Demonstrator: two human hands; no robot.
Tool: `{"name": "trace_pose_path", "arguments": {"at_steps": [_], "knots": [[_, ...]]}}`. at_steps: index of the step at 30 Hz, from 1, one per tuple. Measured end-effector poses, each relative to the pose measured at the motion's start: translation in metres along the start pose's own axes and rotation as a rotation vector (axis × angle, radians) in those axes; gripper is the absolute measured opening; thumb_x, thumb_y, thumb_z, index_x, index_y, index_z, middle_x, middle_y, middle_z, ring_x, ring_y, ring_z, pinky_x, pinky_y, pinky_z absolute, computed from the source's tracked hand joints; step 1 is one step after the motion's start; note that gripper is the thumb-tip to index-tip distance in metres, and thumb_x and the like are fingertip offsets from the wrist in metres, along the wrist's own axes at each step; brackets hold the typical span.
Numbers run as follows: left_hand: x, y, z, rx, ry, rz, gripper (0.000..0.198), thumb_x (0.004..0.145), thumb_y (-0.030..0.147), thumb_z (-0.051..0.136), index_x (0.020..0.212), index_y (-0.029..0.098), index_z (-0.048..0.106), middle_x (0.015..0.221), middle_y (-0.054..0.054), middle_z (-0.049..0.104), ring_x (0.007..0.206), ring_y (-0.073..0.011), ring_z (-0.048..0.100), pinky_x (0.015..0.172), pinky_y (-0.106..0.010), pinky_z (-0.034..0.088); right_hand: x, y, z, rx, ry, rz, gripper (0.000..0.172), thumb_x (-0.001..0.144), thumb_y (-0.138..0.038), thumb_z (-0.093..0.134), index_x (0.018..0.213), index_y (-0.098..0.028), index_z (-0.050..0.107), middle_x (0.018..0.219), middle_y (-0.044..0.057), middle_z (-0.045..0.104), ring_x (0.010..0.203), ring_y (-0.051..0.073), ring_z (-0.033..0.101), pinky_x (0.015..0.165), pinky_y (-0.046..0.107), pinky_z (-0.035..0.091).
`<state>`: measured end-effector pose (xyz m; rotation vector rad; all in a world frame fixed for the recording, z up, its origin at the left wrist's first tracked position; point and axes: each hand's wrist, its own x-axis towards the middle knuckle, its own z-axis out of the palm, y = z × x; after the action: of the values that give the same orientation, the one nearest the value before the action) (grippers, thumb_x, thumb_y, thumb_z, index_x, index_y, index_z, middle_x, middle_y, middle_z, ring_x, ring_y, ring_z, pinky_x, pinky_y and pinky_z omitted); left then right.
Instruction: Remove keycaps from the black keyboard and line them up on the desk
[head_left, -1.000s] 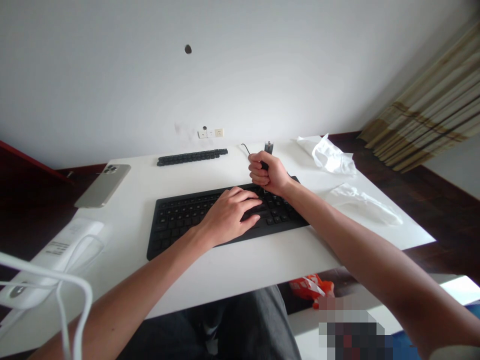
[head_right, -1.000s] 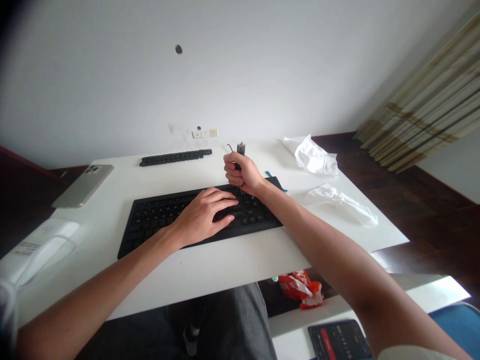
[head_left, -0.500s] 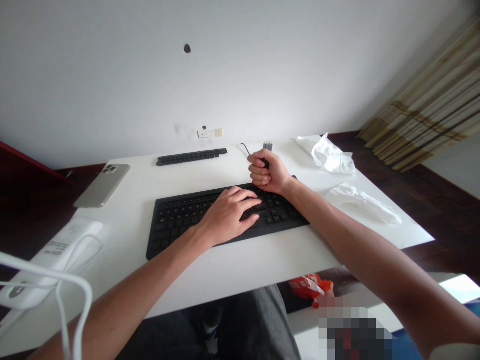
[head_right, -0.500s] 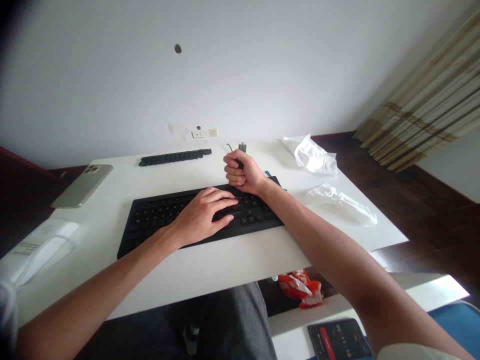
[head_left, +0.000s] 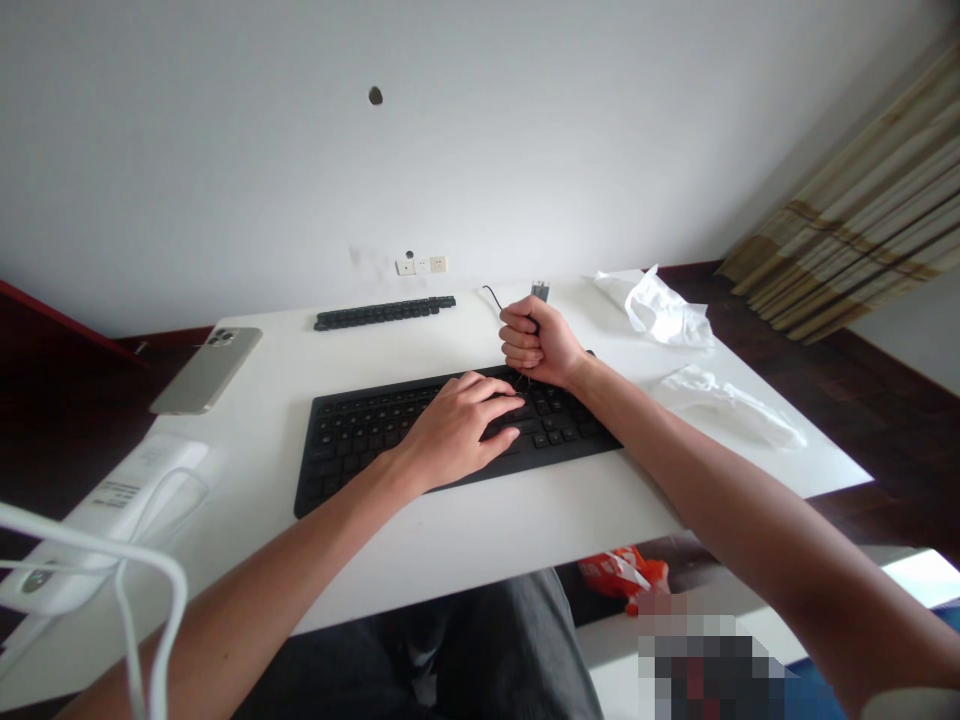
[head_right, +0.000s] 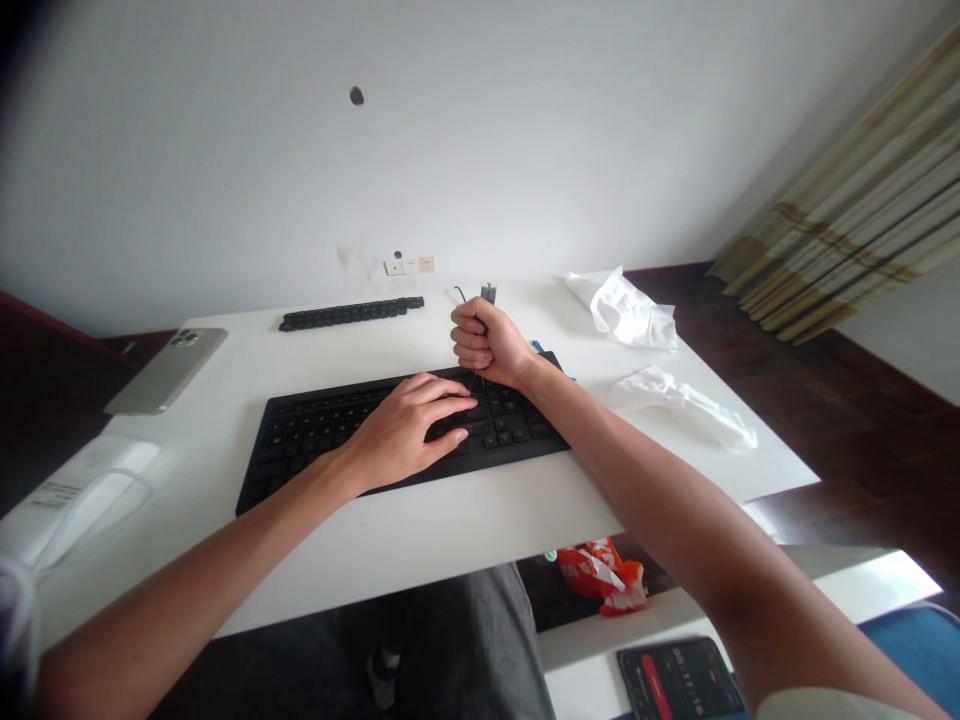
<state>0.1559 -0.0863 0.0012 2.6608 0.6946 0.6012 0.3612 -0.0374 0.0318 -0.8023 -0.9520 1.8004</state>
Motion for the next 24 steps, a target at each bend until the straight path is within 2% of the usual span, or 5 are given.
{"name": "trace_pose_path", "arguments": {"at_steps": [4, 9, 13, 18, 24], "knots": [[0.0, 0.0, -0.001, 0.004, -0.006, 0.0, 0.034, 0.101, 0.033, 0.063, 0.133, 0.025, 0.07, 0.137, -0.006, 0.068, 0.125, -0.0262, 0.059, 0.111, -0.047, 0.05, -0.001, -0.004, -0.005, -0.136, -0.077, -0.002, 0.042, 0.09, -0.032, 0.056, 0.059, -0.024, 0.029, 0.051, -0.007, 0.024, 0.043, 0.009, 0.02, 0.039, 0.021, 0.026], [0.0, 0.0, -0.001, 0.015, -0.01, 0.001, 0.034, 0.102, 0.034, 0.062, 0.133, 0.024, 0.07, 0.139, -0.006, 0.068, 0.126, -0.0264, 0.059, 0.112, -0.048, 0.049, -0.008, -0.019, -0.016, -0.57, -0.128, -0.121, 0.045, 0.098, -0.042, 0.049, 0.064, -0.018, 0.063, 0.067, 0.006, 0.06, 0.068, 0.019, 0.057, 0.068, 0.03, 0.05], [0.0, 0.0, -0.001, 0.025, -0.005, 0.005, 0.034, 0.102, 0.034, 0.062, 0.133, 0.025, 0.071, 0.138, -0.006, 0.068, 0.126, -0.0265, 0.059, 0.111, -0.048, 0.049, -0.018, -0.036, -0.02, -0.894, -0.085, -0.094, 0.052, 0.102, -0.049, 0.047, 0.074, -0.015, 0.076, 0.083, 0.01, 0.072, 0.076, 0.019, 0.058, 0.068, 0.029, 0.046], [0.0, 0.0, 0.0, 0.052, 0.012, -0.006, 0.034, 0.102, 0.033, 0.061, 0.132, 0.021, 0.072, 0.135, -0.007, 0.07, 0.124, -0.0263, 0.059, 0.111, -0.046, 0.05, -0.027, -0.049, -0.022, -0.986, -0.098, 0.078, 0.063, 0.102, -0.062, 0.044, 0.083, -0.015, 0.081, 0.097, 0.013, 0.078, 0.078, 0.021, 0.063, 0.069, 0.032, 0.047], [0.0, -0.001, 0.0, 0.077, 0.03, -0.002, 0.034, 0.102, 0.032, 0.062, 0.131, 0.02, 0.073, 0.132, -0.006, 0.071, 0.12, -0.0257, 0.059, 0.11, -0.045, 0.051, -0.033, -0.062, -0.03, -1.067, -0.192, 0.317, 0.053, 0.098, -0.063, 0.055, 0.099, -0.018, 0.082, 0.105, 0.009, 0.078, 0.078, 0.019, 0.066, 0.073, 0.031, 0.051]]}}
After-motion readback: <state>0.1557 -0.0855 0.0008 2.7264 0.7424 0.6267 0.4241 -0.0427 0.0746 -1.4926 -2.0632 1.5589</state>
